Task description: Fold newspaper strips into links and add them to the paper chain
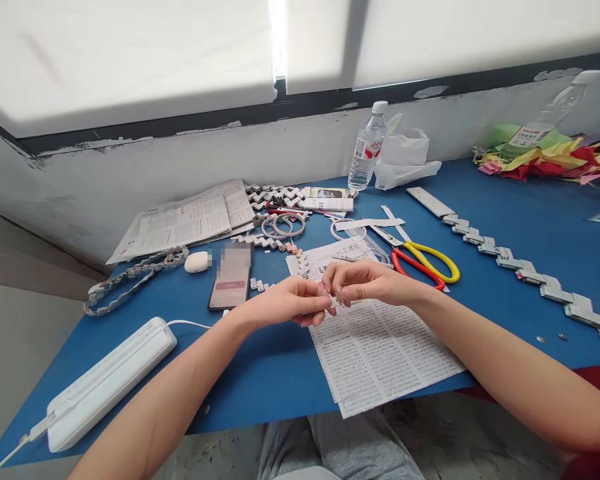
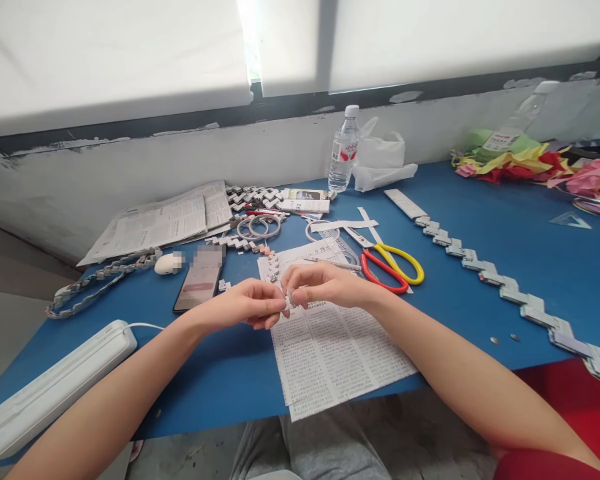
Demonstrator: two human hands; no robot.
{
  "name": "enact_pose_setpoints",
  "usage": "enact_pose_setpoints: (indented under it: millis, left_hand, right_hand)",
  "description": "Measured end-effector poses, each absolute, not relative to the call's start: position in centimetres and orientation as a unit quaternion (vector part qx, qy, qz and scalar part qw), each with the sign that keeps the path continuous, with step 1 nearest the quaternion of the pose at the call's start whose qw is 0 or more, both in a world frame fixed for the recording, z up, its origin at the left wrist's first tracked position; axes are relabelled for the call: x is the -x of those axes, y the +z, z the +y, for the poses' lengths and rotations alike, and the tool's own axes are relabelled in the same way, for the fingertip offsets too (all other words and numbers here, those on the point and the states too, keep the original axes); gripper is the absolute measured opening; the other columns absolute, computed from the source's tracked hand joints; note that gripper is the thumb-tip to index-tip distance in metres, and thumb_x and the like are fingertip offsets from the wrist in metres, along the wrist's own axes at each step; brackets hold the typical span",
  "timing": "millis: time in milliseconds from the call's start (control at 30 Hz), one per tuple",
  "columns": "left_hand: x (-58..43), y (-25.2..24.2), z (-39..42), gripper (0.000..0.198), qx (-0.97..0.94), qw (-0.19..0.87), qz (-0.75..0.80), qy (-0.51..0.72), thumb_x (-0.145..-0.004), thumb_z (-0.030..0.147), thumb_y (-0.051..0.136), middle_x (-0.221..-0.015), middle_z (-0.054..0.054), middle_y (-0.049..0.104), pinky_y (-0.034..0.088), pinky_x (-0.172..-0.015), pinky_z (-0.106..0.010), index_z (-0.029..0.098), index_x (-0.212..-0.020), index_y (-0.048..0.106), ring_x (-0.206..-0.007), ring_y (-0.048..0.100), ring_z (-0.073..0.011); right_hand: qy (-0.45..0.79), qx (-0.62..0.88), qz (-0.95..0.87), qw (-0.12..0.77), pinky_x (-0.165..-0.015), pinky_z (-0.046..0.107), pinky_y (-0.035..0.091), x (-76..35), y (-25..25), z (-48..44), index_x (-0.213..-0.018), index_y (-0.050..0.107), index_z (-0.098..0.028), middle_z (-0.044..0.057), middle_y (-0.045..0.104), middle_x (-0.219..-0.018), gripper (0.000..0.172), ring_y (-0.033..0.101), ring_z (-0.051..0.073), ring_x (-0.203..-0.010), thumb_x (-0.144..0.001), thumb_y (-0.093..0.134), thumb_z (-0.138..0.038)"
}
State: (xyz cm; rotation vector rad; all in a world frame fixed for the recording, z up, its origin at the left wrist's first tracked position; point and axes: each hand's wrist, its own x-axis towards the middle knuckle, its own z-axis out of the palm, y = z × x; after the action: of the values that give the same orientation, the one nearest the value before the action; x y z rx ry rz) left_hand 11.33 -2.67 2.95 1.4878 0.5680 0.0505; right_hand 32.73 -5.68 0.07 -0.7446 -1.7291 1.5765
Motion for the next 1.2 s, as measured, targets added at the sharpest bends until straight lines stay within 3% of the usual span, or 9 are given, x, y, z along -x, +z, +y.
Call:
enact_pose_setpoints:
  millis: [200, 467, 600, 667, 733, 800, 900, 1200]
  left_hand:
    - [-11.3, 2.5, -2.3, 0.026, -0.715, 0.645, 0.27, -0.021, -0.087, 0.035, 0.051, -0.078, -0.004, 0.069, 0.036, -0.055, -0.024, 0.015, -0.075, 0.062, -0.056, 0.05, -0.0099]
    - [-11.6, 2.1, -2.5, 0.039, -0.751, 0.602, 0.27, -0.015, -0.088, 0.043, 0.048, -0.074, -0.006, 0.071, 0.038, -0.055, -0.023, 0.015, -0.071, 0.068, -0.053, 0.047, -0.0102]
    - [-11.5, 2.0, -2.3, 0.038, -0.783, 0.556, 0.28, 0.01, -0.089, 0.042, 0.048, -0.061, -0.002, 0.065, 0.035, -0.052, -0.022, 0.015, -0.075, 0.072, -0.05, 0.045, -0.0102]
    - [-11.4, 2.1, -2.1, 0.038, -0.786, 0.542, 0.296, 0.034, -0.089, 0.042, 0.048, -0.061, -0.002, 0.065, 0.035, -0.052, -0.022, 0.015, -0.078, 0.073, -0.05, 0.045, -0.0104]
    - [-11.4, 2.2, -2.0, 0.035, -0.778, 0.546, 0.304, 0.06, -0.089, 0.041, 0.05, -0.074, -0.004, 0.07, 0.038, -0.054, -0.022, 0.015, -0.083, 0.073, -0.053, 0.047, -0.0106]
    - [-11.4, 2.4, -2.0, 0.031, -0.776, 0.546, 0.304, 0.083, -0.089, 0.038, 0.051, -0.085, -0.005, 0.072, 0.04, -0.057, -0.022, 0.016, -0.085, 0.072, -0.056, 0.048, -0.0108]
    - [-11.5, 2.6, -2.3, 0.029, -0.795, 0.509, 0.315, 0.102, -0.09, 0.034, 0.049, -0.08, -0.004, 0.072, 0.039, -0.056, -0.022, 0.017, -0.082, 0.071, -0.056, 0.049, -0.0114]
    - [-11.8, 2.1, -2.8, 0.027, -0.845, 0.397, 0.337, 0.12, -0.093, 0.028, 0.042, -0.081, -0.003, 0.073, 0.04, -0.057, -0.024, 0.019, -0.086, 0.066, -0.052, 0.053, -0.0122]
  right_hand:
    - [0.527, 0.398, -0.724, 0.201, -0.068, 0.028, 0.05, -32.7, 0.7, -6.0, -0.08, 0.067, -0.018, 0.003, 0.067, -0.086, 0.02, 0.062, 0.016, -0.077, -0.081, 0.066, -0.039]
    - [0.375, 0.415, -0.811, 0.173, -0.062, 0.027, 0.047, -31.9, 0.5, -6.7, -0.07, 0.063, -0.019, 0.003, 0.066, -0.083, 0.016, 0.06, 0.015, -0.073, -0.083, 0.058, -0.026]
    - [0.386, 0.444, -0.778, 0.218, -0.062, 0.027, 0.049, -31.8, 0.2, -6.7, -0.081, 0.063, -0.019, 0.002, 0.067, -0.079, 0.007, 0.062, 0.015, -0.072, -0.08, 0.063, -0.026]
    - [0.441, 0.459, -0.721, 0.272, -0.066, 0.029, 0.052, -31.8, 0.1, -6.5, -0.096, 0.061, -0.02, 0.002, 0.068, -0.082, 0.024, 0.065, 0.016, -0.075, -0.077, 0.07, -0.031]
    - [0.495, 0.47, -0.658, 0.317, -0.066, 0.03, 0.054, -31.9, 0.1, -6.3, -0.1, 0.06, -0.019, 0.003, 0.069, -0.083, 0.035, 0.066, 0.017, -0.075, -0.073, 0.074, -0.035]
    - [0.526, 0.478, -0.621, 0.331, -0.062, 0.029, 0.054, -31.9, 0.2, -6.1, -0.09, 0.064, -0.017, 0.002, 0.068, -0.074, 0.03, 0.065, 0.015, -0.067, -0.071, 0.076, -0.037]
    - [0.547, 0.479, -0.599, 0.335, -0.057, 0.028, 0.053, -31.8, 0.2, -5.9, -0.077, 0.067, -0.015, 0.001, 0.066, -0.064, 0.026, 0.063, 0.013, -0.058, -0.071, 0.075, -0.039]
    - [0.56, 0.473, -0.575, 0.364, -0.055, 0.028, 0.054, -31.7, -0.7, -5.8, -0.075, 0.067, -0.016, 0.0, 0.065, -0.058, 0.026, 0.063, 0.013, -0.055, -0.074, 0.074, -0.041]
